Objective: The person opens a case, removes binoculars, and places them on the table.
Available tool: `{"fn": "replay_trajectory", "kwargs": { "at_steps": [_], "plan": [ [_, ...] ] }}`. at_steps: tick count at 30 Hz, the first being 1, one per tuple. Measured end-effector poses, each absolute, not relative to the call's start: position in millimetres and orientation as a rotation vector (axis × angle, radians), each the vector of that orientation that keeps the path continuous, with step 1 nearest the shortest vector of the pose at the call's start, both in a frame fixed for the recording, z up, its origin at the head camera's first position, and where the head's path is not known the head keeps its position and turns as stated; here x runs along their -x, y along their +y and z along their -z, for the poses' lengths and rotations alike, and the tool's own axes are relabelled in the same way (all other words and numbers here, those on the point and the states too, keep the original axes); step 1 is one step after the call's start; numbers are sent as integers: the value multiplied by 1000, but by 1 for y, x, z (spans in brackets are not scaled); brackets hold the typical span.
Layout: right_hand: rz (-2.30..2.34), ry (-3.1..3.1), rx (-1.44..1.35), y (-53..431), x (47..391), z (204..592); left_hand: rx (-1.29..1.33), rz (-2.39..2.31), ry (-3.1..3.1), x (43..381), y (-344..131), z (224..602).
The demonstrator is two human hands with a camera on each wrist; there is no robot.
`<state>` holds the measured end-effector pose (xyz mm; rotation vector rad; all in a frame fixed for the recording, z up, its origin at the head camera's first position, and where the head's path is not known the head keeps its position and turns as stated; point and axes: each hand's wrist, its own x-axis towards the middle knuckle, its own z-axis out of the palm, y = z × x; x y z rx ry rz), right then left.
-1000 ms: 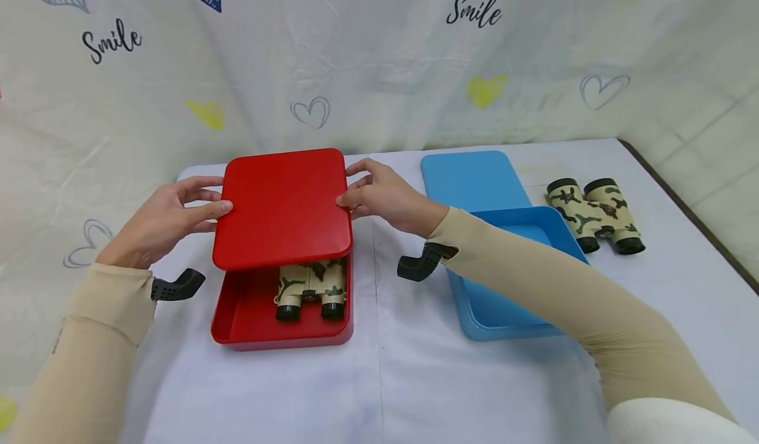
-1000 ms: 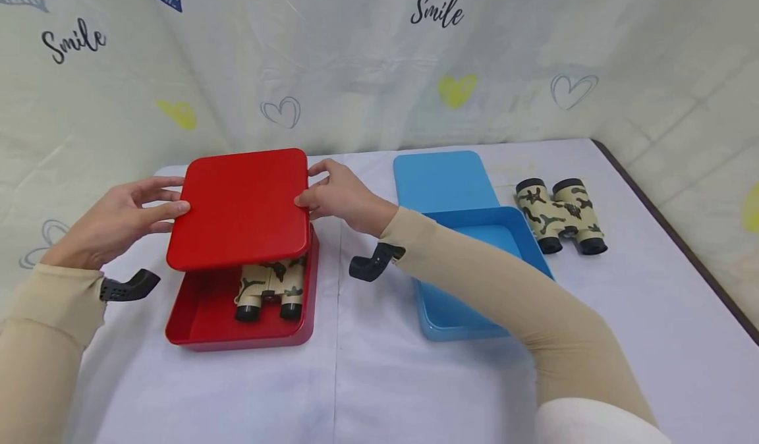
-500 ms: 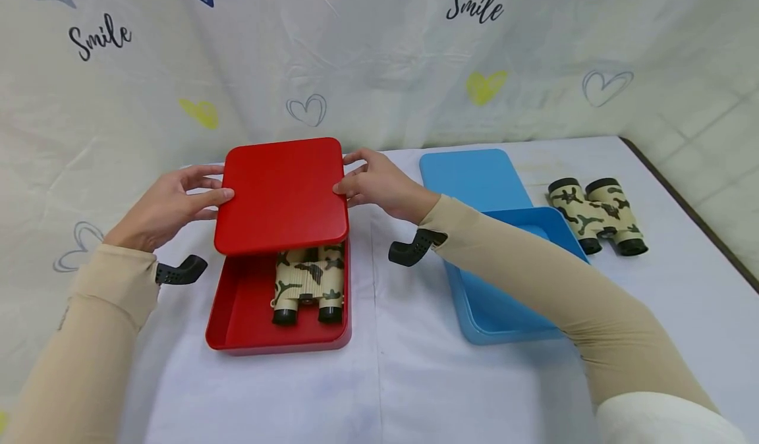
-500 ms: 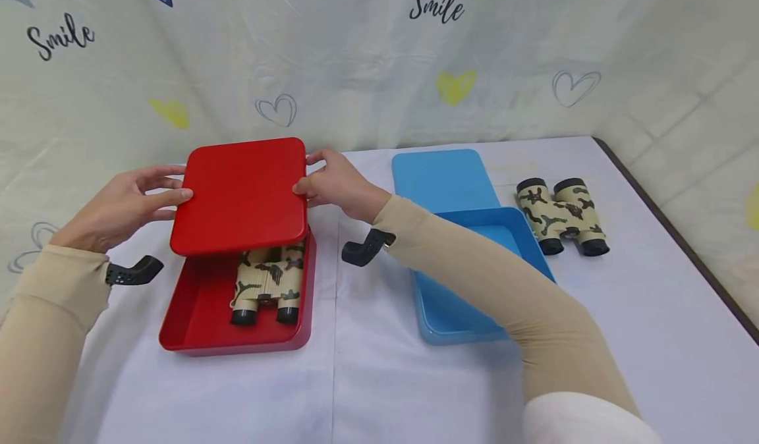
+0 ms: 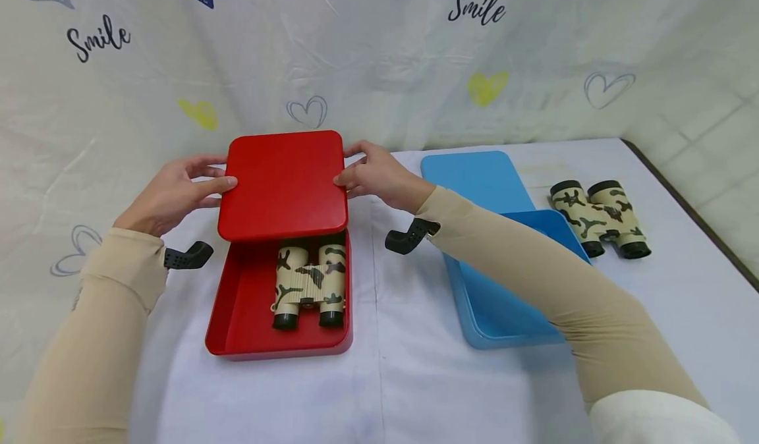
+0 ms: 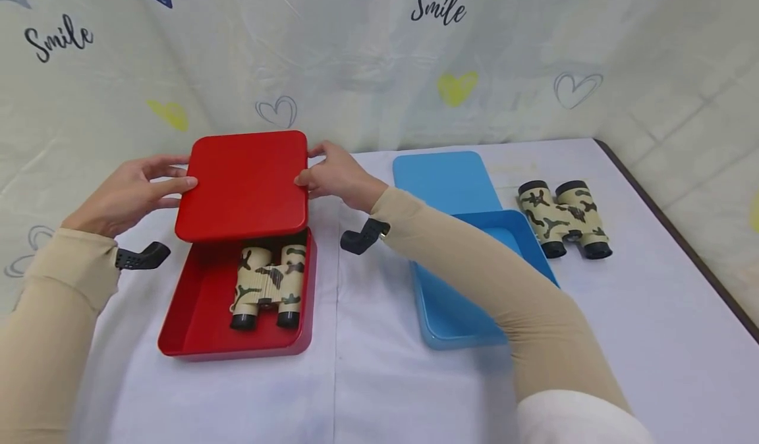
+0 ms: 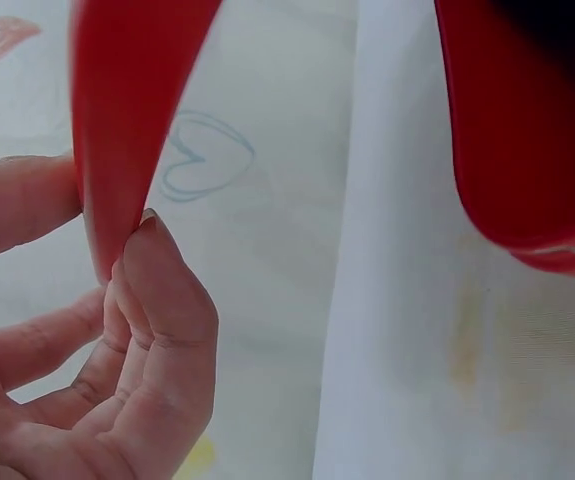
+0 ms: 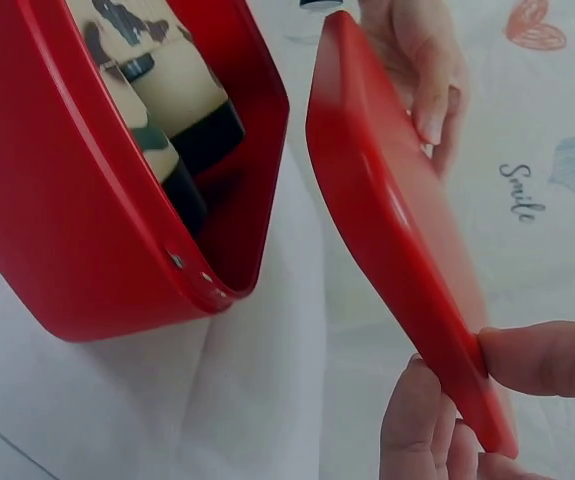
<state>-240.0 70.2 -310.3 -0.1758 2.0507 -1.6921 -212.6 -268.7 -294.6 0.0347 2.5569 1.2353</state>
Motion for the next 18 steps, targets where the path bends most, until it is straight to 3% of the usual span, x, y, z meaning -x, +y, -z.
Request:
{"fn": "replay_trajectory", "kwargs": {
  "at_steps": [18],
  "plan": [
    [1647, 2101, 140, 65, 266, 318, -43, -1271, 2485, 244, -272, 303]
  ]
}}
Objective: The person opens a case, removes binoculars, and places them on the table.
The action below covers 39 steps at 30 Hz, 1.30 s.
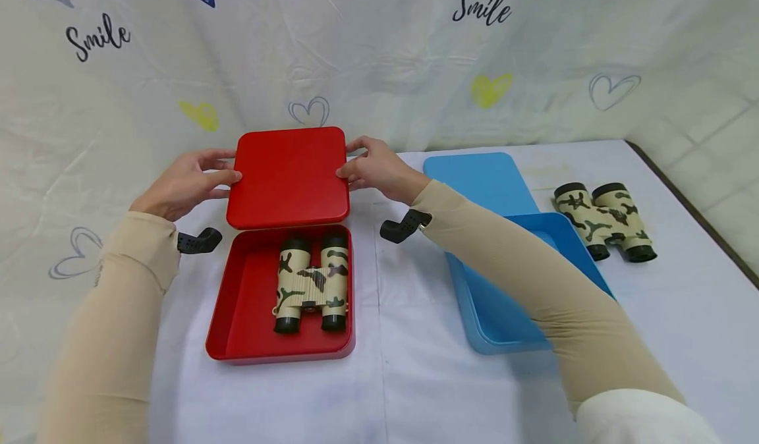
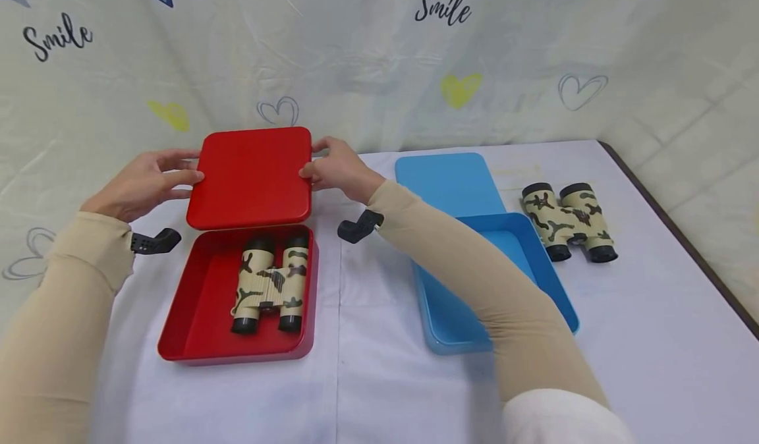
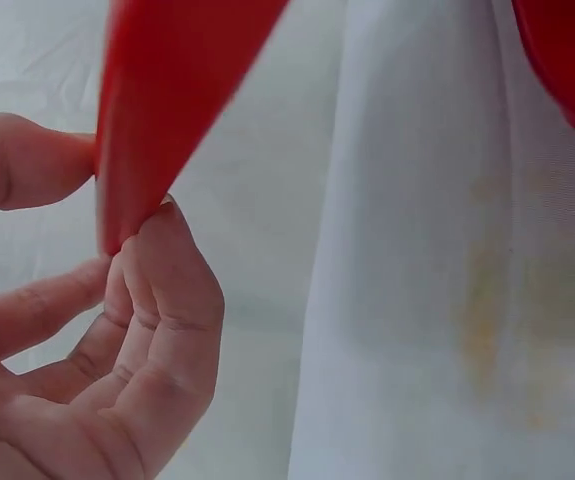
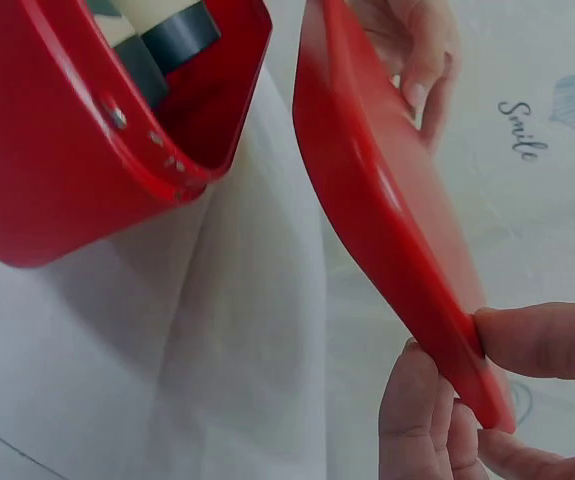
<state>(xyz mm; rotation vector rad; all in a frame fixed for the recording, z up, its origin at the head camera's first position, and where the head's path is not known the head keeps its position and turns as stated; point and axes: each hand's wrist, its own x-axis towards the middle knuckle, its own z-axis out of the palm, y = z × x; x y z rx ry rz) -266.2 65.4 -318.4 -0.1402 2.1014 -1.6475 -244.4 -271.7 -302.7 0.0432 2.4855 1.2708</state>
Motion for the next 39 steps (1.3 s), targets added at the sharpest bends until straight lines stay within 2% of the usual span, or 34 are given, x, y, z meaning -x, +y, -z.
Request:
{"fn": "replay_trajectory", "kwargs": {
  "at_steps": [16, 39],
  "plan": [
    [1546, 2174, 136, 62, 288, 334, -86, -1273, 2423, 266, -273, 312],
    [1269, 2291, 134, 60, 293, 365, -113, -1196, 2343, 268, -274, 344]
  ]
}}
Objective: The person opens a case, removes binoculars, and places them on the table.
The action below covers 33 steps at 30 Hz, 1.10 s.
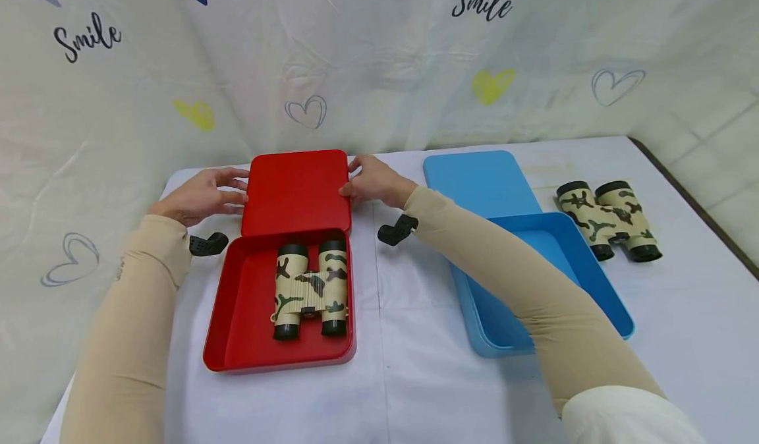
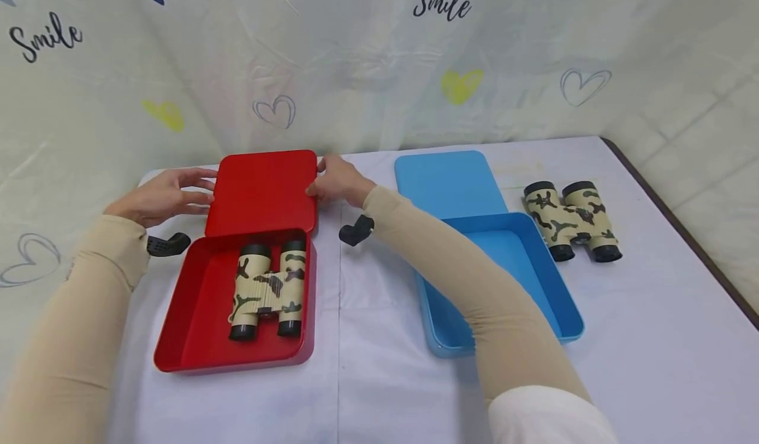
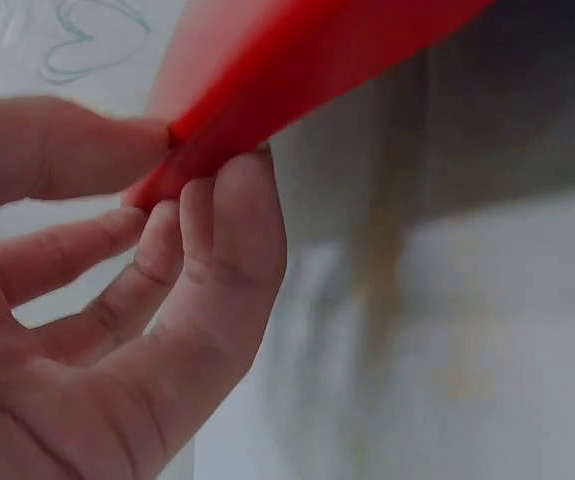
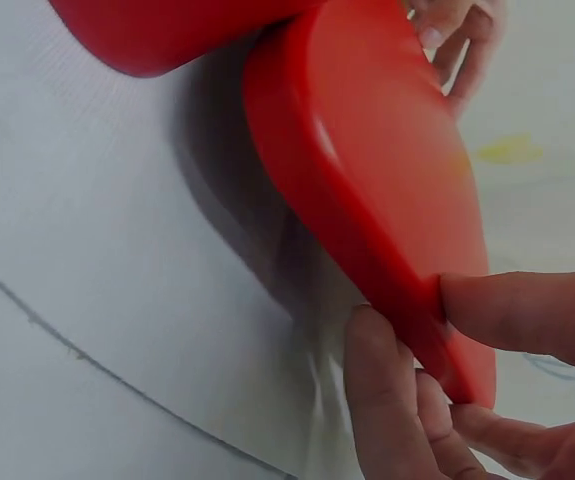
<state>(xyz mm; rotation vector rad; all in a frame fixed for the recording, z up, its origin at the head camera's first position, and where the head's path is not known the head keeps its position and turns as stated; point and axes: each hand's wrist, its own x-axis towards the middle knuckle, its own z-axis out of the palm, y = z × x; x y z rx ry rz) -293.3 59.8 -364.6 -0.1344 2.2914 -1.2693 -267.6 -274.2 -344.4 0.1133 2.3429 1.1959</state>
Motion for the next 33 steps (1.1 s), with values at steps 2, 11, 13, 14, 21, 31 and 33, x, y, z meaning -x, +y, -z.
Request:
{"fn": "replay_trajectory", "kwargs": {
  "at_steps": [2, 11, 13, 14, 21, 31, 33],
  "plan": [
    [1244, 2294, 136, 61, 293, 366, -117, -1207, 2320, 267, -275, 346],
    [1127, 2295, 176, 62, 288, 365, -132, -1157, 2309, 262, -279, 356],
    [1109, 2305, 180, 62, 287, 364, -132, -1160, 2303, 262, -280, 358],
    [1099, 2312, 183, 62, 287, 364, -131, -1161, 2302, 262, -280, 359],
    [961, 2391, 217, 61, 286, 364, -168, -1090, 2319, 261, -280, 361],
    [861, 2434, 232, 63, 283, 363, -176, -948, 2369, 255, -273, 362],
    [853, 2440, 240, 63, 282, 364, -182, -928, 2374, 253, -271, 361]
  ]
}}
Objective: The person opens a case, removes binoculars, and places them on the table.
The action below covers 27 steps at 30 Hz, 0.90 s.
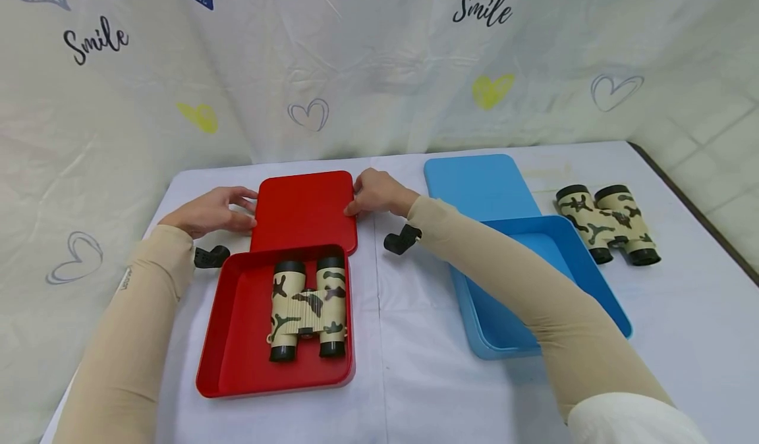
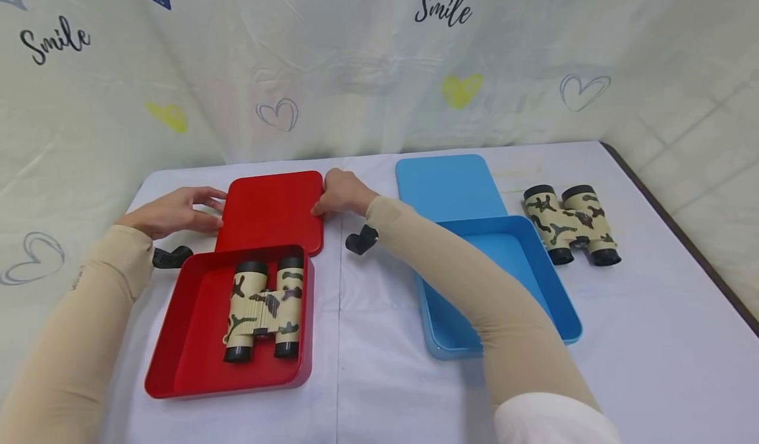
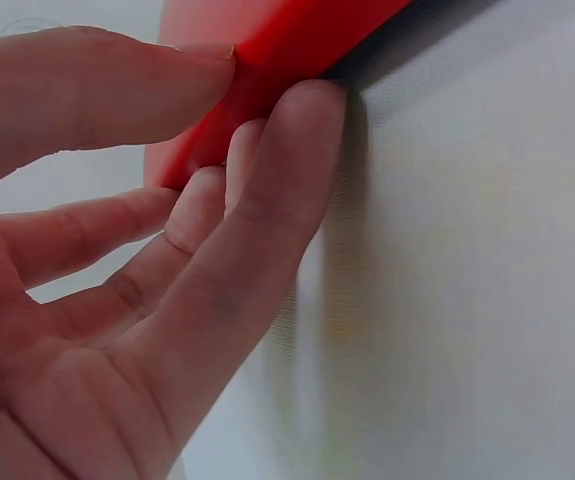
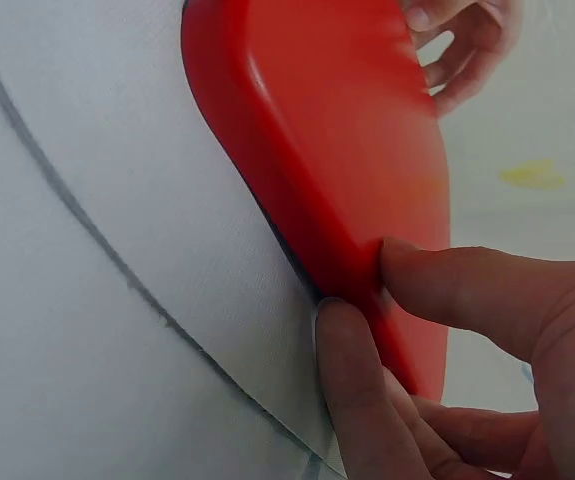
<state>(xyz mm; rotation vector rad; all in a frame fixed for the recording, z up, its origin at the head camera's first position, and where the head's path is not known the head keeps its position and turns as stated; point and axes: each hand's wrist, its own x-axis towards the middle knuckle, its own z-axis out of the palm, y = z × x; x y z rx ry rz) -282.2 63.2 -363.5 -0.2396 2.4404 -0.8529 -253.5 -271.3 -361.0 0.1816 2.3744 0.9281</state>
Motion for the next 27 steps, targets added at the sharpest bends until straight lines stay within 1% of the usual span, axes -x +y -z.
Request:
{"fn": "replay_trajectory", "kwargs": {
  "at_steps": [12, 27],
  "plan": [
    [886, 2439, 236, 64, 275, 362, -184, -901, 2403, 247, -269, 358],
    [1039, 2338, 260, 72, 266, 358, -162, -961, 2446, 236, -275, 354]
  ]
}}
